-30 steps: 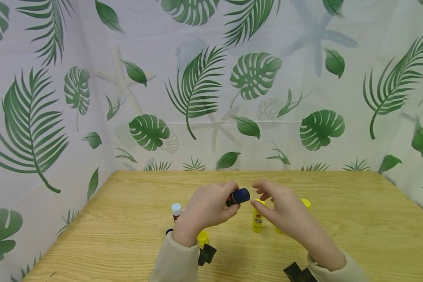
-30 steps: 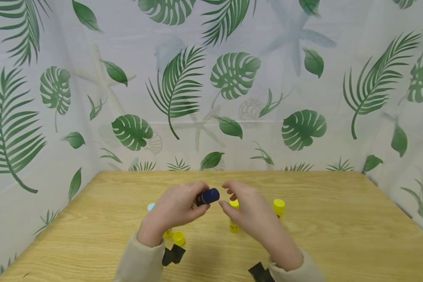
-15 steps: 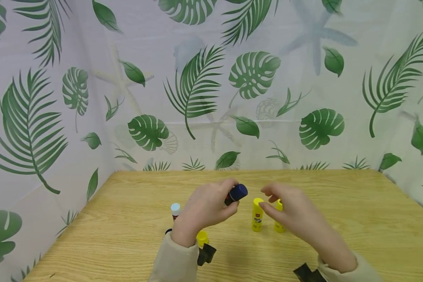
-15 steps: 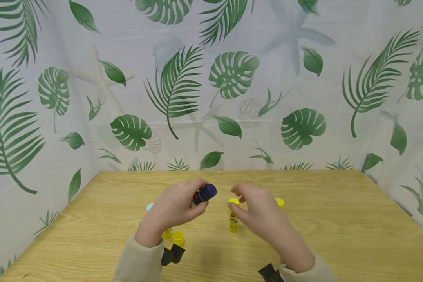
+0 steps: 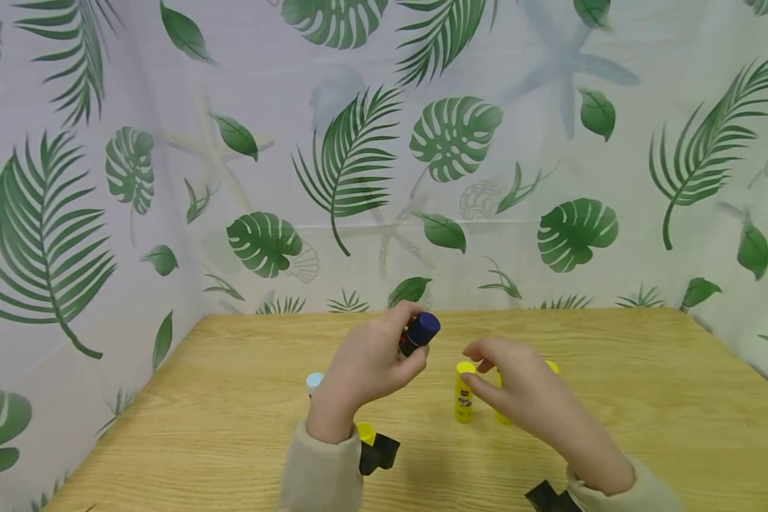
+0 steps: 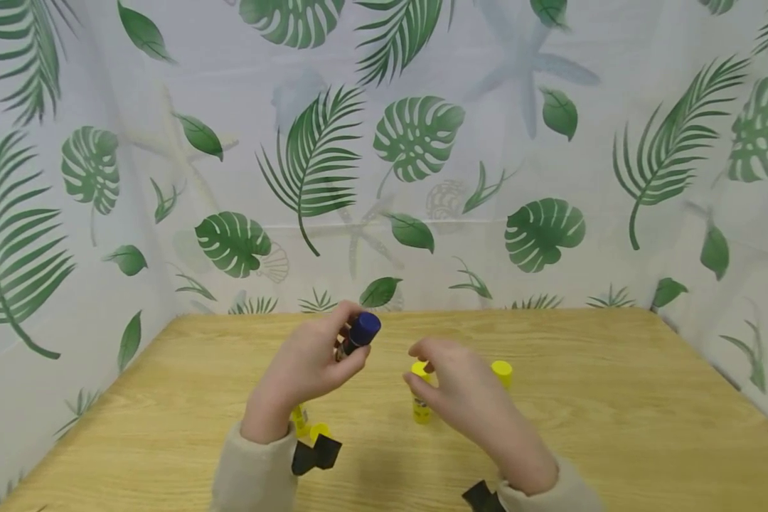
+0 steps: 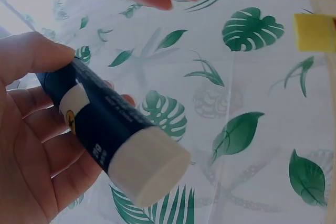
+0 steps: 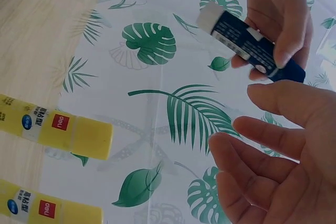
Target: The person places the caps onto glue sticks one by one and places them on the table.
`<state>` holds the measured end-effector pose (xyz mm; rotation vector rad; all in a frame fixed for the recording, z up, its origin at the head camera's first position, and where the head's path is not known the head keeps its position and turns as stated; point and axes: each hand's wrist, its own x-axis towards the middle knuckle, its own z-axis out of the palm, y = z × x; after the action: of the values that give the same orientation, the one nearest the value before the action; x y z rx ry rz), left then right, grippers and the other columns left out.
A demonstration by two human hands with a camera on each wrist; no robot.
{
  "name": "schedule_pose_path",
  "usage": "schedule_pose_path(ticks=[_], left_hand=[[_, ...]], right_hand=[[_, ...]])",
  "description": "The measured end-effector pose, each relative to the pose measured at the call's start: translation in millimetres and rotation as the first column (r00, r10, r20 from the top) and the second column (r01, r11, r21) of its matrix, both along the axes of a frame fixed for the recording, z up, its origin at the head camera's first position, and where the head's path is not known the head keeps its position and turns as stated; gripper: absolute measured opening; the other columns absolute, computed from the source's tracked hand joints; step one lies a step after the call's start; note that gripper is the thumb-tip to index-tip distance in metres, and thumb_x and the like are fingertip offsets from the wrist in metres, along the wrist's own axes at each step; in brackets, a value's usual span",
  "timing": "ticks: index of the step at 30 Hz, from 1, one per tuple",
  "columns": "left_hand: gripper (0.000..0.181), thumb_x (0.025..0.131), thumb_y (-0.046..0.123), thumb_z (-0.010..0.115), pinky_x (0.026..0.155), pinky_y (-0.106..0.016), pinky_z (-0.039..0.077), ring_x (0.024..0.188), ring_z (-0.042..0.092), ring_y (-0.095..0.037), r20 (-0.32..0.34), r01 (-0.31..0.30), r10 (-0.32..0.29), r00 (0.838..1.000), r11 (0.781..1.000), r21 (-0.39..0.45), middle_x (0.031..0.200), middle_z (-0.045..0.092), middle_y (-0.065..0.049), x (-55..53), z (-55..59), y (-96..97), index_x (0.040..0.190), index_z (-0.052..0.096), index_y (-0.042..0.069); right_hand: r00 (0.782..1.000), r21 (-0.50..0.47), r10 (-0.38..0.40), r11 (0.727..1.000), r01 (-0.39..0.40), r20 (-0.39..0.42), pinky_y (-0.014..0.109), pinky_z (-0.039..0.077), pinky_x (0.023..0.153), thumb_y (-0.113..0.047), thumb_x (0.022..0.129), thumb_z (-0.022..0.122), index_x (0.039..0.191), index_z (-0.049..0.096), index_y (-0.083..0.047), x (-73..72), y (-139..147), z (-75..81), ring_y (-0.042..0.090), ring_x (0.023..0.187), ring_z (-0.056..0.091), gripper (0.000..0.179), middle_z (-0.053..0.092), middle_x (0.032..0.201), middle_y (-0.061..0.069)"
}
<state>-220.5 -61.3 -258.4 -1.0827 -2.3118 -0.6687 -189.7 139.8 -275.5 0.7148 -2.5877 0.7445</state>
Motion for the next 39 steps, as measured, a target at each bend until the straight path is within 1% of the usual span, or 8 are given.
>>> schedule_pose_path(ticks=[4, 11, 14, 18, 22, 25, 35, 39], left_hand=[[0.034, 0.077, 0.01, 0.062, 0.048, -0.016, 0.039, 0.051, 0.045, -0.005, 0.003, 0.009, -0.009, 1.0, 0.999, 0.042, 0.073, 0.057, -0.001, -0.7, 1.2, 1.2, 0.108, 0.05, 0.004], [0.026, 0.075, 0.008, 0.061, 0.048, -0.018, 0.036, 0.05, 0.042, -0.007, 0.053, -0.03, 0.03, 0.998, 0.999, 0.01, 0.069, 0.05, 0.003, -10.4, -7.9, 5.0, 0.099, 0.05, 0.006], [0.023, 0.075, 0.009, 0.063, 0.047, -0.019, 0.035, 0.049, 0.041, -0.008, 0.1, -0.069, 0.072, 0.992, 0.997, -0.033, 0.066, 0.048, 0.003, -14.6, -12.9, 7.1, 0.094, 0.049, 0.008], [0.026, 0.076, 0.016, 0.066, 0.047, -0.018, 0.037, 0.048, 0.044, -0.006, 0.139, -0.103, 0.12, 0.983, 0.987, -0.121, 0.067, 0.053, 0.003, -18.6, -20.0, 10.9, 0.095, 0.048, 0.01], [0.031, 0.078, 0.024, 0.068, 0.051, -0.019, 0.04, 0.054, 0.049, -0.006, 0.15, -0.108, 0.138, 0.979, 0.975, -0.195, 0.075, 0.059, 0.002, -21.3, -26.3, 15.6, 0.1, 0.051, 0.012], [0.029, 0.078, 0.028, 0.067, 0.053, -0.021, 0.04, 0.059, 0.05, -0.007, 0.17, -0.11, 0.153, 0.974, 0.965, -0.238, 0.078, 0.059, 0.002, -23.1, -30.0, 19.0, 0.098, 0.052, 0.014], [0.035, 0.07, 0.035, 0.074, 0.049, -0.022, 0.036, 0.055, 0.044, -0.009, 0.283, -0.146, 0.246, 0.927, 0.932, -0.333, 0.066, 0.047, 0.007, -30.2, -42.6, 24.5, 0.086, 0.05, 0.015], [0.034, 0.07, 0.036, 0.073, 0.047, -0.021, 0.033, 0.053, 0.041, -0.009, 0.298, -0.151, 0.26, 0.918, 0.927, -0.342, 0.064, 0.046, 0.006, -31.5, -46.5, 24.7, 0.082, 0.049, 0.015]], right_hand=[[1.0, -0.01, 0.008, 1.0, -0.008, 0.014, 0.027, 0.048, 0.062, -0.009, 0.076, 0.069, 0.093, 0.061, -0.005, 0.3, -2.0, -0.4, 0.016, 0.075, 0.059, 0.02, 0.062, 0.09, 0.005], [1.0, -0.002, 0.01, 1.0, -0.01, -0.015, 0.027, 0.048, 0.062, -0.009, 0.075, 0.07, 0.091, 0.061, -0.006, 0.4, -1.3, -1.1, 0.015, 0.074, 0.059, 0.019, 0.062, 0.088, 0.002], [1.0, 0.001, 0.013, 1.0, -0.013, -0.012, 0.027, 0.048, 0.062, -0.009, 0.075, 0.069, 0.091, 0.061, -0.006, -0.3, -0.8, -1.8, 0.016, 0.074, 0.059, 0.018, 0.061, 0.087, 0.002], [1.0, 0.001, 0.014, 1.0, -0.014, -0.002, 0.027, 0.048, 0.062, -0.009, 0.076, 0.069, 0.091, 0.061, -0.006, -0.8, -0.3, -2.9, 0.016, 0.075, 0.059, 0.017, 0.061, 0.088, 0.003], [1.0, 0.005, 0.017, 1.0, -0.017, -0.011, 0.026, 0.048, 0.061, -0.009, 0.076, 0.069, 0.091, 0.061, -0.006, -1.0, 0.4, -3.3, 0.016, 0.074, 0.059, 0.017, 0.061, 0.088, 0.003], [1.0, 0.009, 0.019, 1.0, -0.018, -0.015, 0.025, 0.047, 0.061, -0.009, 0.076, 0.069, 0.091, 0.061, -0.006, -0.9, 0.8, -3.4, 0.015, 0.074, 0.059, 0.018, 0.061, 0.088, 0.002], [0.999, 0.019, 0.011, 1.0, -0.012, 0.037, 0.025, 0.047, 0.06, -0.011, 0.077, 0.067, 0.093, 0.061, -0.007, -1.6, 1.1, -4.7, 0.015, 0.075, 0.058, 0.017, 0.061, 0.089, 0.003], [0.999, 0.023, 0.019, 1.0, -0.02, 0.038, 0.025, 0.046, 0.06, -0.011, 0.078, 0.067, 0.091, 0.061, -0.008, -1.7, 1.2, -5.2, 0.013, 0.074, 0.057, 0.015, 0.061, 0.088, 0.003]])
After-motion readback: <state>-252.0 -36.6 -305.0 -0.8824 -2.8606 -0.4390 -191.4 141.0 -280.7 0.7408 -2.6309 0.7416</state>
